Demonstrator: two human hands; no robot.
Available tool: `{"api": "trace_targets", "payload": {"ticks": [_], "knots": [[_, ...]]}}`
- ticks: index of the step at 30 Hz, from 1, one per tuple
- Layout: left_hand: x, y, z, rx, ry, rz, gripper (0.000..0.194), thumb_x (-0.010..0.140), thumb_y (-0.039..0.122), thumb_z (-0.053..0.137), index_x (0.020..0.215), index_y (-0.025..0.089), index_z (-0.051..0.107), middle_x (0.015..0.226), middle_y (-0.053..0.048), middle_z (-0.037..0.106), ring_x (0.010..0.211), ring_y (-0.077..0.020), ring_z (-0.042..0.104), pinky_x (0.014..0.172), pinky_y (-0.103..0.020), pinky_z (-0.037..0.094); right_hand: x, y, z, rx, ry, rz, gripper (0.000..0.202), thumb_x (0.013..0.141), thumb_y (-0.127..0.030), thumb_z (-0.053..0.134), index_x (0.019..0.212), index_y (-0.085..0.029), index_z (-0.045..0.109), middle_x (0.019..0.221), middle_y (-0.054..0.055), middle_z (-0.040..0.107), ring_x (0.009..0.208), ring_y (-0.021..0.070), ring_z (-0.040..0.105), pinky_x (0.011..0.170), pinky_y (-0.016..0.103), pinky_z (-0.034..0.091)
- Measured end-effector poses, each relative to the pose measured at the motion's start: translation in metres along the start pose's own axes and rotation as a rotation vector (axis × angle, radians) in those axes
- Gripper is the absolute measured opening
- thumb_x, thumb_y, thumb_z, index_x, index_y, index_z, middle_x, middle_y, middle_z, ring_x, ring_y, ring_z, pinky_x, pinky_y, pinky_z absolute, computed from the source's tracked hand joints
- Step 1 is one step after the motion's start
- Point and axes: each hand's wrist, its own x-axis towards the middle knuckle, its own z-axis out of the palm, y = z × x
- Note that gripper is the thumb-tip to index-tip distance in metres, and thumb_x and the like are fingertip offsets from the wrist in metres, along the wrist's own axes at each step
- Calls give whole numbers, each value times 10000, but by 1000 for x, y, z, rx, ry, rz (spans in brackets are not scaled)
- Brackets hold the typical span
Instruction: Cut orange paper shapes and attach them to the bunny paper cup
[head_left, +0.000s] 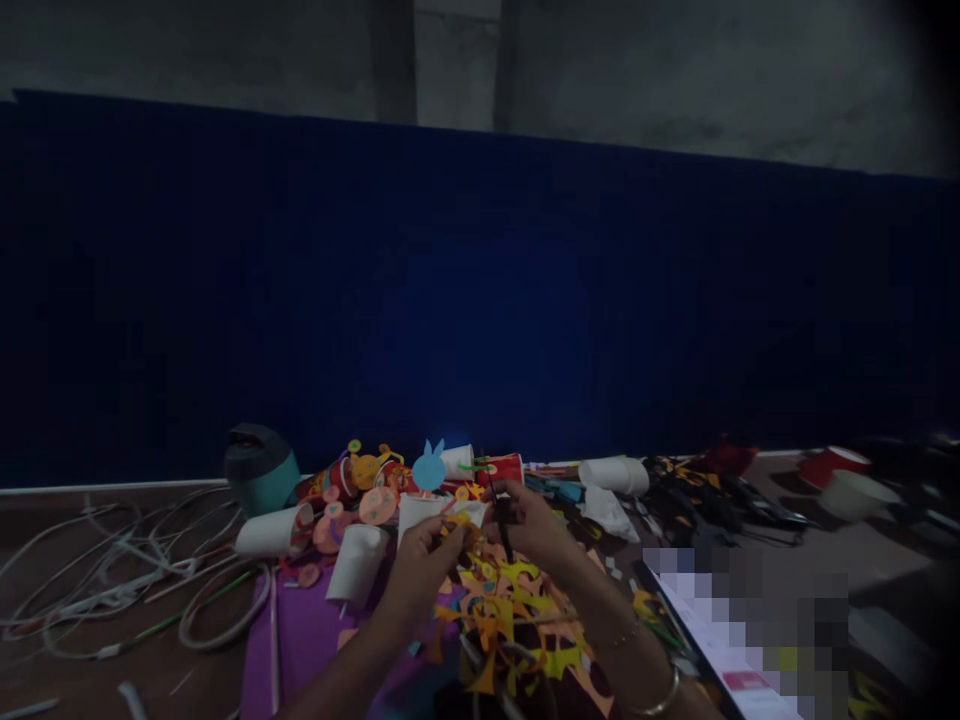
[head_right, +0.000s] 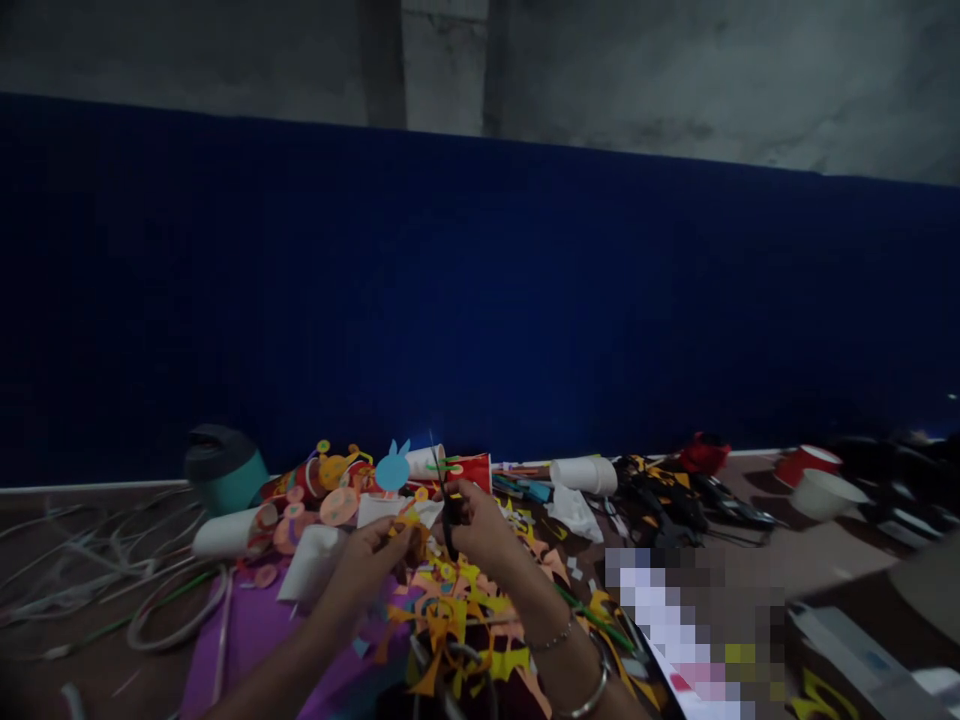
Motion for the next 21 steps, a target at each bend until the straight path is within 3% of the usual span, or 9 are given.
{"api": "trace_targets", "payload": {"ticks": [4, 9, 15, 18, 21], "knots": [[0, 1, 1, -150, 90, 1, 231, 719, 381, 633, 748, 156, 591, 611, 23, 587, 545, -102, 525, 533, -199, 413, 0, 1, 8, -12, 33, 20, 392, 540, -119, 679, 877, -198, 493, 653, -40, 608, 583, 123, 545, 513, 209, 402], [0, 0, 3, -155, 91, -16, 208, 716, 348, 646, 773, 152, 608, 600, 35, 583, 519, -77, 501, 505, -170, 390, 2, 10, 22, 71, 108, 4, 402, 530, -166, 713, 873, -193, 504, 599, -52, 585, 529, 121, 532, 489, 215, 394], [0, 9, -1, -237, 141, -9, 286, 687, 355, 669, 890, 165, 602, 747, -3, 645, 677, -150, 611, 673, -266, 492, 3, -1, 5, 133, 240, -12, 402, 533, -201, 726, 880, -193, 522, 592, -53, 564, 515, 117, 528, 468, 206, 375], [0, 15, -3, -124, 27, 1, 238, 693, 363, 654, 765, 138, 623, 725, -25, 630, 692, -169, 607, 674, -280, 498, 2, -7, -6, 140, 261, -41, 391, 548, -194, 726, 882, -198, 523, 602, -51, 559, 538, 114, 529, 463, 194, 366], [0, 14, -3, -6, -53, 6, 250, 684, 378, 655, 730, 134, 625, 755, -46, 635, 740, -190, 607, 680, -289, 497, 1, -5, -6, 142, 191, -48, 403, 568, -192, 728, 913, -201, 519, 600, -54, 560, 543, 115, 538, 487, 203, 391]]}}
